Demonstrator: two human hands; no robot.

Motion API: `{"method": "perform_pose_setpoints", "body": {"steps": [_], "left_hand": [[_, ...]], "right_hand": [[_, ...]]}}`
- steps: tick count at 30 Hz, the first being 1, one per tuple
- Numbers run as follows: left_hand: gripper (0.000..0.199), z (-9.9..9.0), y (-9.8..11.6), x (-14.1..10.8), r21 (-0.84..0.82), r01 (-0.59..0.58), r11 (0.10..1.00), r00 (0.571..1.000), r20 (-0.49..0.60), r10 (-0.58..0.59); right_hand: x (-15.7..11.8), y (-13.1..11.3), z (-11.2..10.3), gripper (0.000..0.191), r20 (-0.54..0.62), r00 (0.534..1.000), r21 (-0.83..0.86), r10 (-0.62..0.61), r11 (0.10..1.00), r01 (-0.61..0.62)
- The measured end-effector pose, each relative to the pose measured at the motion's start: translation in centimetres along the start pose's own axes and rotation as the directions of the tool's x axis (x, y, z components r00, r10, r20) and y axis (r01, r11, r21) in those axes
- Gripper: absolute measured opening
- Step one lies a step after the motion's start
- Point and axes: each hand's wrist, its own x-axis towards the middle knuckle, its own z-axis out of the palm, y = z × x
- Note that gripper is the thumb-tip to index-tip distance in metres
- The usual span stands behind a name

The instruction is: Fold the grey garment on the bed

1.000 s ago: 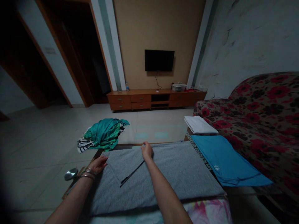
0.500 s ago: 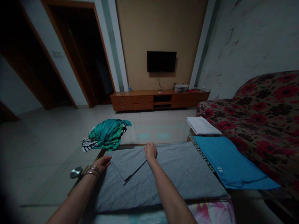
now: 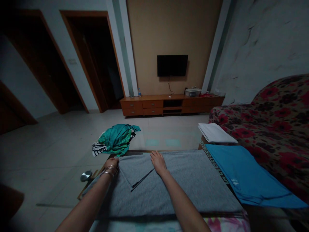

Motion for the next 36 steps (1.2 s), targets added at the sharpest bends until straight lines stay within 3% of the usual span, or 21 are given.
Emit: {"method": "perform_pose_setpoints", "body": {"steps": [3, 6, 8, 9, 10, 12, 16, 21, 25, 28, 30, 36], "left_hand": [[0.041, 0.3, 1.3, -2.4, 0.090, -0.052, 0.995, 0.993, -0.101, 0.061], [0.050, 1.9, 2.2, -6.2, 0.181, -0.299, 0.937, 0.942, -0.103, 0.320], [0.048, 3.5, 1.9, -8.7, 0.297, -0.524, 0.798, 0.844, 0.053, 0.534], [0.048, 4.2, 1.5, -9.7, 0.351, -0.602, 0.718, 0.793, 0.157, 0.588], [0.049, 4.8, 0.9, -10.5, 0.395, -0.654, 0.645, 0.753, 0.251, 0.608], [0.054, 5.6, -0.4, -11.4, 0.449, -0.683, 0.577, 0.729, 0.360, 0.583], [0.060, 4.7, -2.6, -10.9, 0.493, -0.664, 0.563, 0.745, 0.373, 0.553], [0.057, 0.0, -5.7, -9.2, 0.574, -0.577, 0.581, 0.810, 0.316, 0.493], [0.054, -4.9, -9.0, -8.6, 0.674, -0.435, 0.598, 0.854, 0.099, 0.510], [0.046, -7.2, -11.1, -8.3, 0.680, -0.191, 0.708, 0.940, -0.080, 0.331], [0.039, -7.9, -11.8, -8.1, 0.660, -0.132, 0.739, 0.961, -0.098, 0.259], [0.032, -8.3, -11.9, -7.1, 0.624, -0.232, 0.746, 0.951, -0.014, 0.308]], "right_hand": [[-0.6, -0.7, -0.8, 0.044, -0.036, 0.998, -0.026, 0.052, 0.998, -0.053], [-1.7, -2.0, -1.0, 0.050, -0.112, 0.993, -0.040, 0.019, 0.999, -0.024], [-2.3, -2.7, -0.7, 0.049, -0.104, 0.994, -0.031, -0.040, 0.999, 0.036], [-2.6, -2.9, -0.5, 0.047, -0.086, 0.995, -0.025, -0.055, 0.998, 0.053], [-2.8, -2.9, -0.3, 0.046, -0.063, 0.996, -0.020, -0.061, 0.998, 0.059], [-3.0, -2.6, 0.0, 0.044, -0.018, 0.998, -0.011, -0.059, 0.998, 0.059], [-3.3, -0.8, -0.1, 0.044, 0.030, 0.998, -0.007, -0.059, 0.998, 0.059], [-4.4, 1.8, -1.1, 0.047, 0.047, 0.998, -0.032, -0.031, 0.999, 0.033], [-6.2, 2.0, -1.5, 0.050, 0.002, 0.999, -0.064, -0.039, 0.997, 0.039], [-7.7, 1.0, -1.2, 0.045, -0.008, 0.993, -0.042, -0.120, 0.992, 0.120], [-8.3, 0.3, -1.1, 0.041, 0.001, 0.989, -0.018, -0.148, 0.989, 0.148], [-8.8, -0.2, -2.5, 0.040, -0.012, 0.993, 0.041, -0.120, 0.992, 0.120]]}}
